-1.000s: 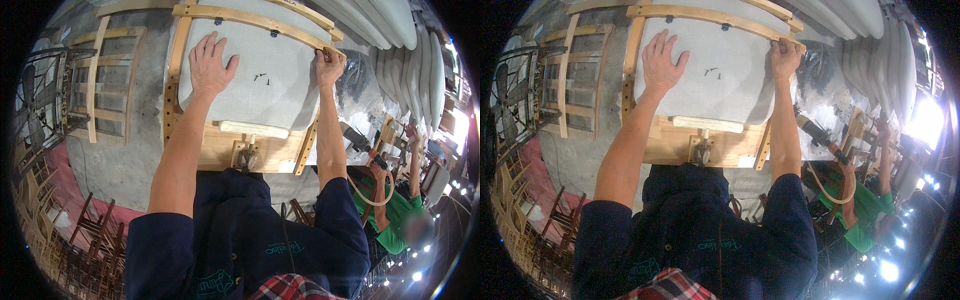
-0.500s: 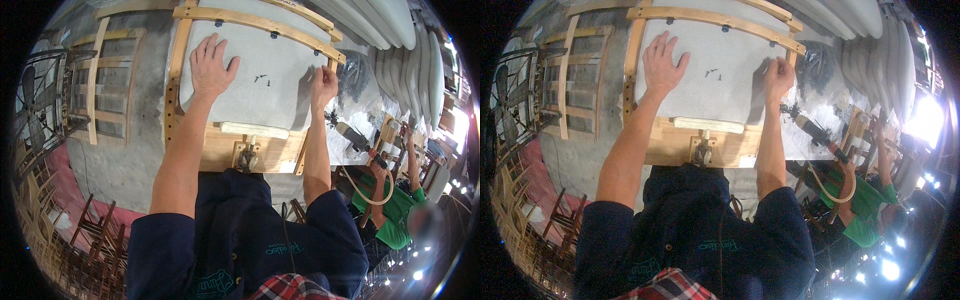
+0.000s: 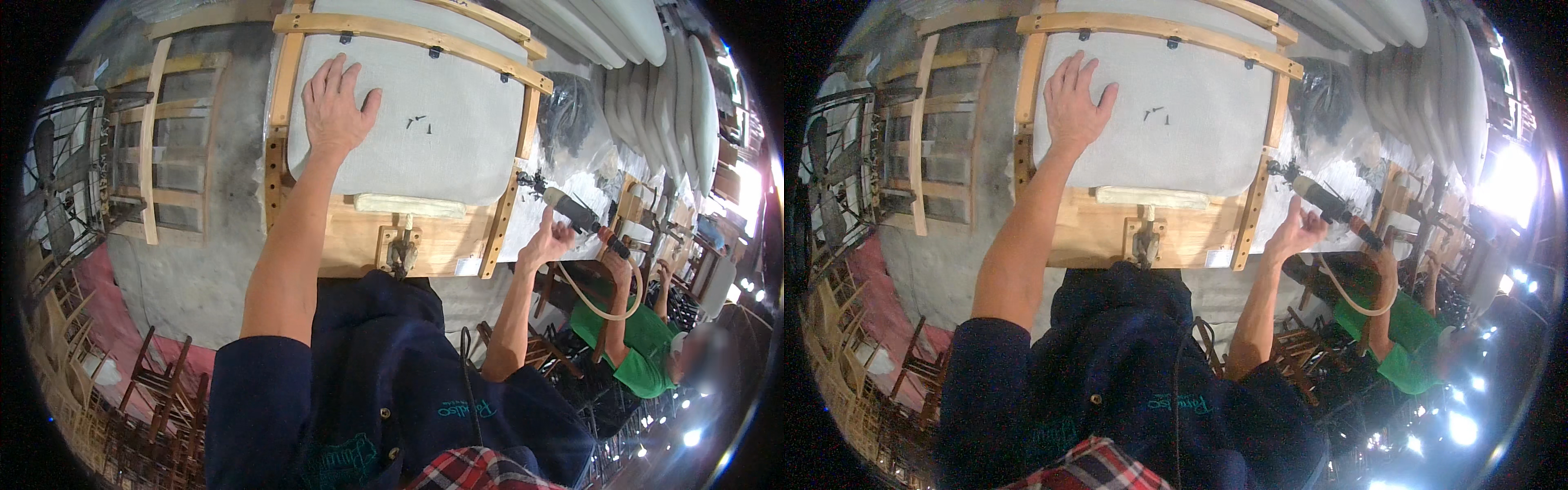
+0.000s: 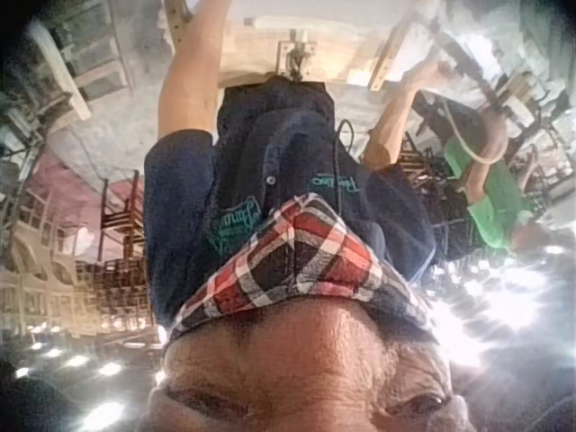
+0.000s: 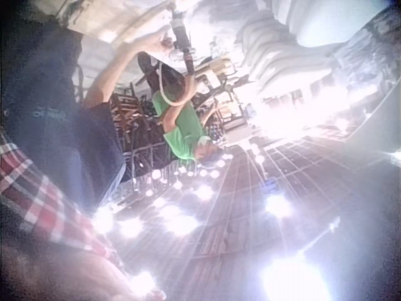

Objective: The person places a white cushion onto a wooden chair frame, aligns it, and secures it using a pneumatic drill and screws. The process is repeated for a second cushion. The person handles cushions, screws, and a drill while working at a fixed assembly station.

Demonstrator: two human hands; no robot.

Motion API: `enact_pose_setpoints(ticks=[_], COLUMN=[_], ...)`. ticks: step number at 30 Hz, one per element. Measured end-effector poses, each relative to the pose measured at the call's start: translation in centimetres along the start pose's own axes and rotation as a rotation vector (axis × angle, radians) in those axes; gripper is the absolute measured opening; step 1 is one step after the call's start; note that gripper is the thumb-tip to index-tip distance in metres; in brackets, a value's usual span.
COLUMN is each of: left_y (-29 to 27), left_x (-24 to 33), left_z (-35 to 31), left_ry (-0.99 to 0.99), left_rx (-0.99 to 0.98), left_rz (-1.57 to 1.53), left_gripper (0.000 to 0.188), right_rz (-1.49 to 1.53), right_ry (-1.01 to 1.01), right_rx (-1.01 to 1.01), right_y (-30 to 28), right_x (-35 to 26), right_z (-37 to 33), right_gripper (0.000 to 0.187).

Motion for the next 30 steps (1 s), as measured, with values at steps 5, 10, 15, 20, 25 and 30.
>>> enact_pose_setpoints(ticks=[5,10,15,20,25,30], left_y=[-0.1,-0.3,-0.3,-0.2,1.4,2.3], left_x=[0.3,0.2,-0.1,2.1,7.7,8.2], left_z=[0.0,-0.1,0.0,1.0,0.4,0.6], left_ry=[0.041,0.06,0.085,0.118,0.194,0.203], left_rx=[0.055,0.077,0.112,-0.148,-0.356,-0.435], left_rz=[-0.051,-0.035,-0.099,-0.321,-0.271,-0.147], left_gripper=[0.052,0.053,0.051,0.034,0.026,0.02], right_rz=[0.208,0.535,0.415,0.416,0.516,0.57], right_ry=[0.008,0.115,0.031,-0.112,-0.14,-0.099], right_rx=[-0.134,-0.109,-0.103,-0.071,-0.12,-0.198], right_y=[3.6,5.2,3.9,-0.3,-3.1,-4.3], right_x=[0.3,-0.1,-1.5,-7.0,-11.2,-12.3], right_z=[3.5,4.9,6.7,6.1,2.3,-1.2], right_gripper=[0.057,0.064,0.042,0.014,0.011,0.01])
Point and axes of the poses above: each hand's wrist, its own z-axis towards the middle knuckle, its own y-axis out of the palm, x = y × z, the point moved 8 cm from there along z, towards the middle knuckle, and after that the axes turned 5 degrees about -z, right-handed, at the moved point
